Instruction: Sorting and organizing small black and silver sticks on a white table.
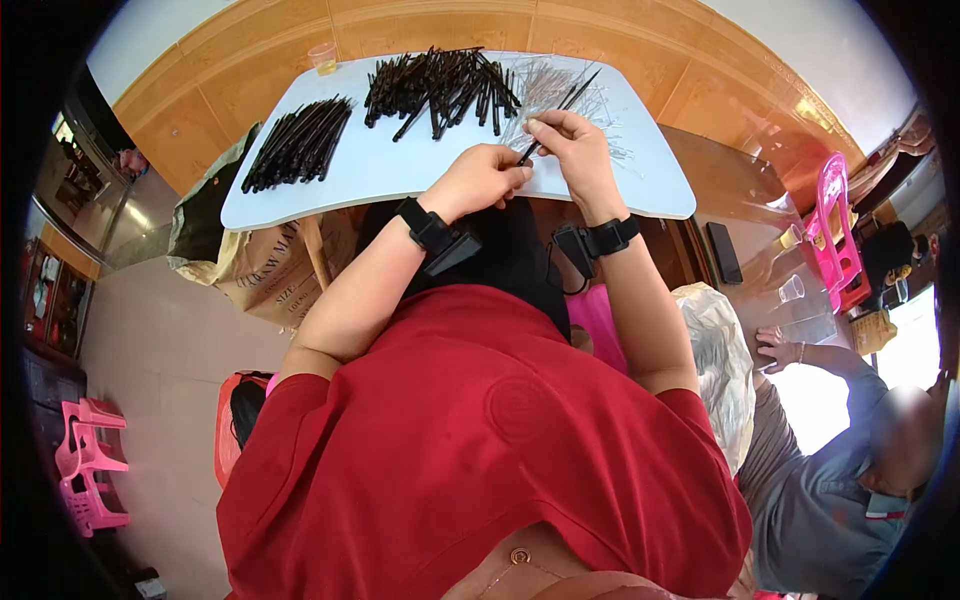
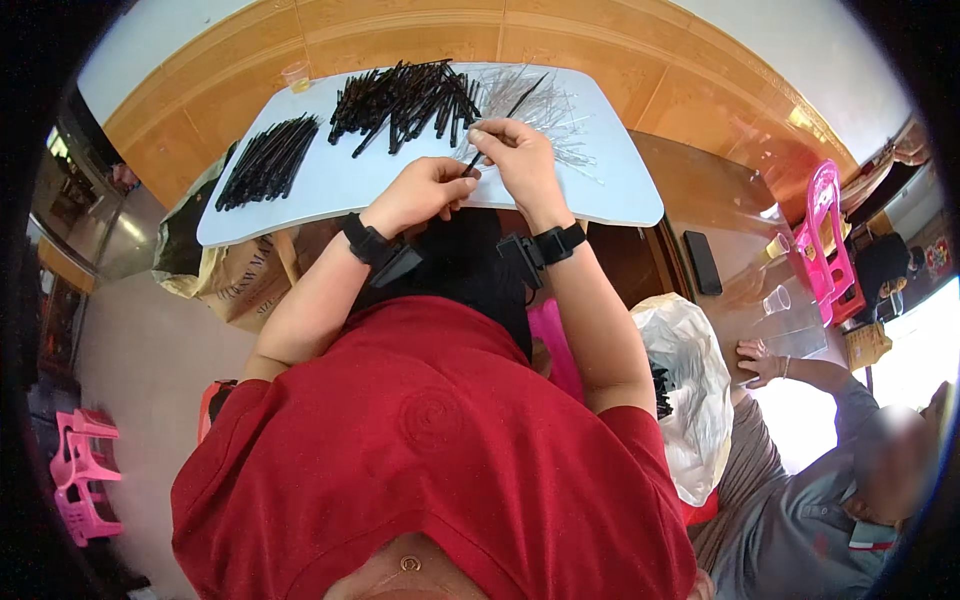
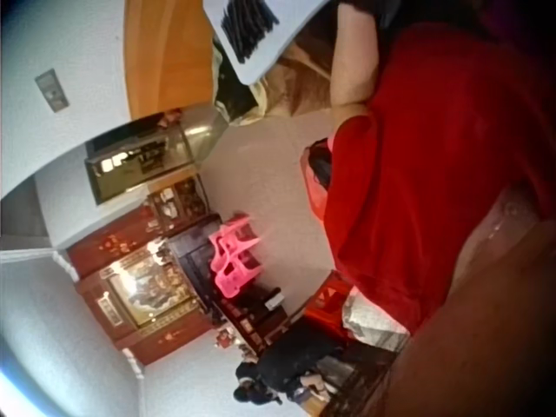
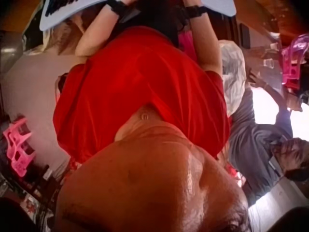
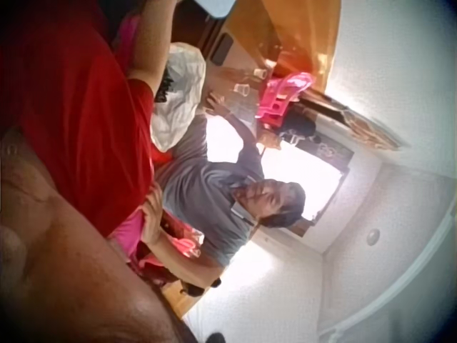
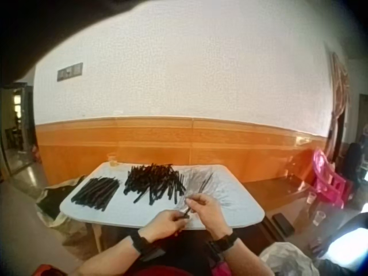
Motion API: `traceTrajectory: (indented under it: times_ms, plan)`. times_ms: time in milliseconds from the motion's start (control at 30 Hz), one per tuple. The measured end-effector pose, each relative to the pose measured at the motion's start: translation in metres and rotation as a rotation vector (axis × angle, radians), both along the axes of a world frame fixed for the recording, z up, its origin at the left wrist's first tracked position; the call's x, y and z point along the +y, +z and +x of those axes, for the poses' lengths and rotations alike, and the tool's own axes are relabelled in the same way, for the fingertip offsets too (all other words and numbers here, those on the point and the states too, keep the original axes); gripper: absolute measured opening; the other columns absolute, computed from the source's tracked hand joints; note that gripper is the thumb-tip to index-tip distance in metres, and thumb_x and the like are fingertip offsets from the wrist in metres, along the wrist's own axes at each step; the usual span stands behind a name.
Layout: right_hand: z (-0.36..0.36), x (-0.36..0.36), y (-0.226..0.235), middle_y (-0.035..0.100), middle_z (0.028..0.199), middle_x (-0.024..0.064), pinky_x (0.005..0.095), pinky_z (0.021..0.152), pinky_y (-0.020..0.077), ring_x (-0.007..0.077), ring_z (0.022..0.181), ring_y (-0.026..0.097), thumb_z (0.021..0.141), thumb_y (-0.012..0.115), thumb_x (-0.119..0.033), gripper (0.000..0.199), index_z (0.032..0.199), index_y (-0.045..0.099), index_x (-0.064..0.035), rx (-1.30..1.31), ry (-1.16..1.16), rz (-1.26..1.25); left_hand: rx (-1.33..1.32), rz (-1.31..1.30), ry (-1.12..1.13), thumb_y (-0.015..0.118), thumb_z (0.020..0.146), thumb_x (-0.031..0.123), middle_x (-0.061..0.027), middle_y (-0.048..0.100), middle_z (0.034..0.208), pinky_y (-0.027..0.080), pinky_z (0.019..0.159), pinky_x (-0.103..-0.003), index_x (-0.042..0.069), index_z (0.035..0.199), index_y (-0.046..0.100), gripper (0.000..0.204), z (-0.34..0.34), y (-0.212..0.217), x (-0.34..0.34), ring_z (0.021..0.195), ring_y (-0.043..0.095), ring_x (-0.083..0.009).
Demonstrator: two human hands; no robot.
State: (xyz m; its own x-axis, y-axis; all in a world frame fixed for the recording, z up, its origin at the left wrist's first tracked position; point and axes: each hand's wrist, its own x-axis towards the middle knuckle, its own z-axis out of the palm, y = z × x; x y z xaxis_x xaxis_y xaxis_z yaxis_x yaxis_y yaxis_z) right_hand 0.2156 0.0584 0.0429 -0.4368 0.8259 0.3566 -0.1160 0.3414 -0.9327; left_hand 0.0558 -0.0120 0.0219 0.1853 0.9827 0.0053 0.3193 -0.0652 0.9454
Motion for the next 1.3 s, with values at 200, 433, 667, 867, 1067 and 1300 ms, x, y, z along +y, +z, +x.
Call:
traceTrajectory:
  times_ms: [200,433,667,867,1067,1300]
  plan:
    - [0.008,-0.006,0.018,0.065,0.107,0.0104,0.0262,0.071,0.0507,0.0136,0.089,0.06,0.091,0.062,-0.012,0.02,0.106,0.063,0.0017,0.367,0.124,-0.097,0.316,0.346,0.18,0.061,0.092,0.021,-0.0012,0.062,0.082,0.046,0.057,-0.022,0.0,0.105,0.066,0.025,-0.011,-0.014,0.011,0.064,0.057,-0.0095]
    - [0.037,0.026,0.016,0.063,0.112,0.013,0.0296,0.078,0.0519,0.0188,0.092,0.061,0.093,0.058,-0.007,0.016,0.105,0.059,0.0026,0.778,0.148,-0.234,-0.531,-0.027,0.07,0.054,0.096,0.015,-0.004,0.066,0.092,0.05,0.062,-0.022,0.002,0.113,0.062,0.023,-0.003,-0.015,0.011,0.068,0.06,-0.0099]
    - [0.029,0.01,0.031,0.062,0.112,0.0144,0.0289,0.079,0.0529,0.0188,0.095,0.061,0.092,0.059,-0.007,0.015,0.103,0.06,0.0033,0.645,0.039,-0.061,-0.453,-0.058,-0.016,0.052,0.097,0.013,-0.0079,0.068,0.1,0.051,0.064,-0.022,0.001,0.117,0.058,0.024,0.005,-0.01,0.013,0.074,0.061,-0.0098]
    - [0.025,0.0,0.028,0.064,0.107,0.0135,0.028,0.078,0.0537,0.0171,0.093,0.062,0.092,0.06,-0.006,0.015,0.103,0.061,0.0031,0.487,-0.13,0.108,-0.712,0.065,0.126,0.049,0.098,0.014,-0.0089,0.067,0.101,0.049,0.062,-0.02,-0.001,0.12,0.055,0.026,-0.007,-0.007,0.008,0.073,0.06,-0.0095]
    - [0.021,0.0,0.023,0.067,0.099,0.0094,0.0231,0.07,0.0498,0.0132,0.085,0.062,0.089,0.064,-0.01,0.02,0.105,0.064,0.0023,0.105,-0.007,-0.061,-0.915,0.125,0.119,0.049,0.099,0.017,-0.007,0.067,0.096,0.046,0.058,-0.021,-0.001,0.118,0.056,0.028,-0.006,-0.005,0.01,0.069,0.057,-0.0082]
    - [0.017,0.002,0.019,0.068,0.095,0.0058,0.0205,0.066,0.0458,0.0081,0.079,0.058,0.087,0.066,-0.012,0.022,0.105,0.065,0.0016,0.025,-0.034,0.004,-0.717,0.031,0.042,0.053,0.098,0.02,-0.0025,0.065,0.087,0.046,0.061,-0.02,0.0,0.114,0.061,0.027,0.01,-0.015,0.001,0.069,0.055,-0.0069]
